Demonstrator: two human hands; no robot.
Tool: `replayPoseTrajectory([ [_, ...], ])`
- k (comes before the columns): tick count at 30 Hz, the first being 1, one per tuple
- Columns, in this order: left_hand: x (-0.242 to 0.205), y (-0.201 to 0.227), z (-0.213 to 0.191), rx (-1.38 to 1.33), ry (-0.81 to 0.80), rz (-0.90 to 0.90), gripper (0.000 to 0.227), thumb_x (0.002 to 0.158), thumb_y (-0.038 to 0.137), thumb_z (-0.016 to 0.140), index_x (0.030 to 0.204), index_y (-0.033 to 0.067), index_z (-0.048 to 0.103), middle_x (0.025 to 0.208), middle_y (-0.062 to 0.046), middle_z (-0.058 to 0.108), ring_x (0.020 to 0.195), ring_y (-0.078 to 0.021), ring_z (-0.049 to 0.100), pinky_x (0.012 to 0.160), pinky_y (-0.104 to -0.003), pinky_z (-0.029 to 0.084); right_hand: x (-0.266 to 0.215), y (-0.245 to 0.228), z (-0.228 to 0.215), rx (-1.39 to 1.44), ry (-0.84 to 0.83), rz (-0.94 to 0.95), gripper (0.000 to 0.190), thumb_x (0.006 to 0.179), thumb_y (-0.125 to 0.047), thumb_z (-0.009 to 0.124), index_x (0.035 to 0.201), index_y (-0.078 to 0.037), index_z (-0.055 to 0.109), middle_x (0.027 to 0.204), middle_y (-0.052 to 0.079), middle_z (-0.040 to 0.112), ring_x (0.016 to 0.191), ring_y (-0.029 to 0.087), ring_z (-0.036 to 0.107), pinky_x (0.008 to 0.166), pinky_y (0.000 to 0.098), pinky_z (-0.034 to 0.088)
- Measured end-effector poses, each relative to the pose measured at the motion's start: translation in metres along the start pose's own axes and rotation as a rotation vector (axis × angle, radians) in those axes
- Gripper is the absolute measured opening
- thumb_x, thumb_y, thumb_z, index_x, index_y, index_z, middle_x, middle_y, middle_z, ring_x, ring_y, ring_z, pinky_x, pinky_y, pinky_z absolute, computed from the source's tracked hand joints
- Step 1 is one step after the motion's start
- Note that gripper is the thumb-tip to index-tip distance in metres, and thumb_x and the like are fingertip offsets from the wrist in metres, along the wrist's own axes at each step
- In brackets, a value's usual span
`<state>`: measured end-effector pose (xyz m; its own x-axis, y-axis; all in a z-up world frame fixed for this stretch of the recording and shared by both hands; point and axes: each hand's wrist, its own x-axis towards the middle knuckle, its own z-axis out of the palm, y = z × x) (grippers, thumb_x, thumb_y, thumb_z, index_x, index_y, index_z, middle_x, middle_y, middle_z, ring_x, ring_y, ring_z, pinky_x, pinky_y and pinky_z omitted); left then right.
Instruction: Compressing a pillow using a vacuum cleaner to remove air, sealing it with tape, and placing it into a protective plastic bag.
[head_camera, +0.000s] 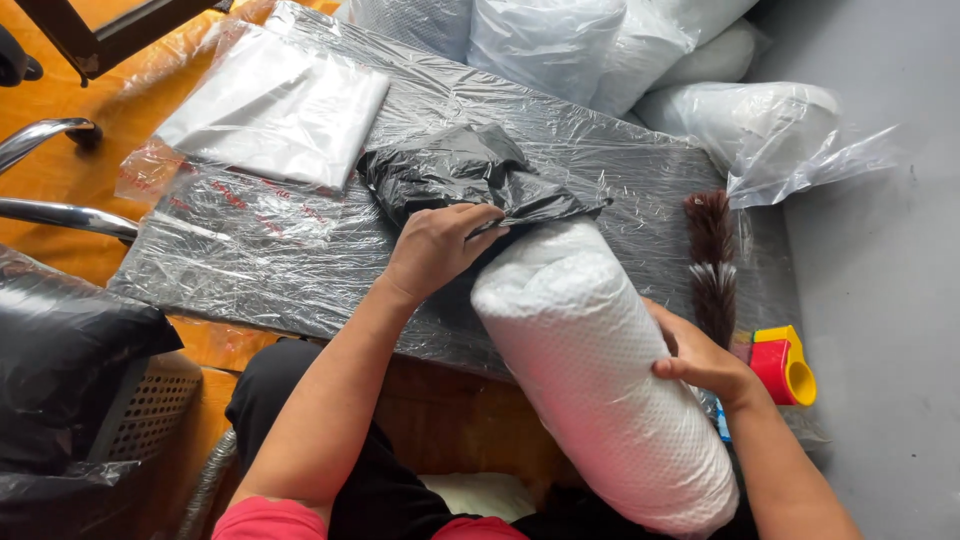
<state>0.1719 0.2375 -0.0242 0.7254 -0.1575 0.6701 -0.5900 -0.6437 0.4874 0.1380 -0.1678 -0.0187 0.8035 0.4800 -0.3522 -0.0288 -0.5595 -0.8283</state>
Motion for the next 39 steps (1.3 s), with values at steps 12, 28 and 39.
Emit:
replayPoseTrajectory([
  [12,0.0,0.001,-0.01,-0.186,0.005,0.005,0.016,0.099,0.031,0.068,0.113,0.0229,0.071,0.091,-0.008,0.077,0.081,-0.0329,0.075,0.064,-0.042,0.058,0.011,-0.029,0.032,-0.068,0.099,-0.061,0.103,0.066,-0.069,0.067,0.152,-0.015,0.053,0.135,0.015,0.066,0.119,0.024,0.061,0.096,0.0482,0.053],
  [28,0.002,0.023,-0.021,-0.126,0.1,0.121,0.017,0.102,0.031,0.065,0.116,0.0271,0.072,0.077,-0.001,0.072,0.067,-0.0277,0.072,0.058,-0.036,0.057,-0.002,-0.108,0.071,-0.299,0.403,0.225,0.121,0.057,-0.053,0.09,0.161,-0.02,0.036,0.148,0.02,0.056,0.13,0.04,0.059,0.107,0.0487,0.052],
  [39,0.001,0.01,-0.018,0.108,0.04,0.18,0.015,0.101,0.022,0.065,0.116,0.0194,0.069,0.075,-0.001,0.059,0.065,-0.0262,0.066,0.053,-0.038,0.054,-0.007,-0.066,0.044,-0.002,0.469,0.107,0.105,0.065,-0.04,0.086,0.159,-0.017,0.044,0.139,0.023,0.062,0.123,0.039,0.063,0.094,0.0497,0.057],
])
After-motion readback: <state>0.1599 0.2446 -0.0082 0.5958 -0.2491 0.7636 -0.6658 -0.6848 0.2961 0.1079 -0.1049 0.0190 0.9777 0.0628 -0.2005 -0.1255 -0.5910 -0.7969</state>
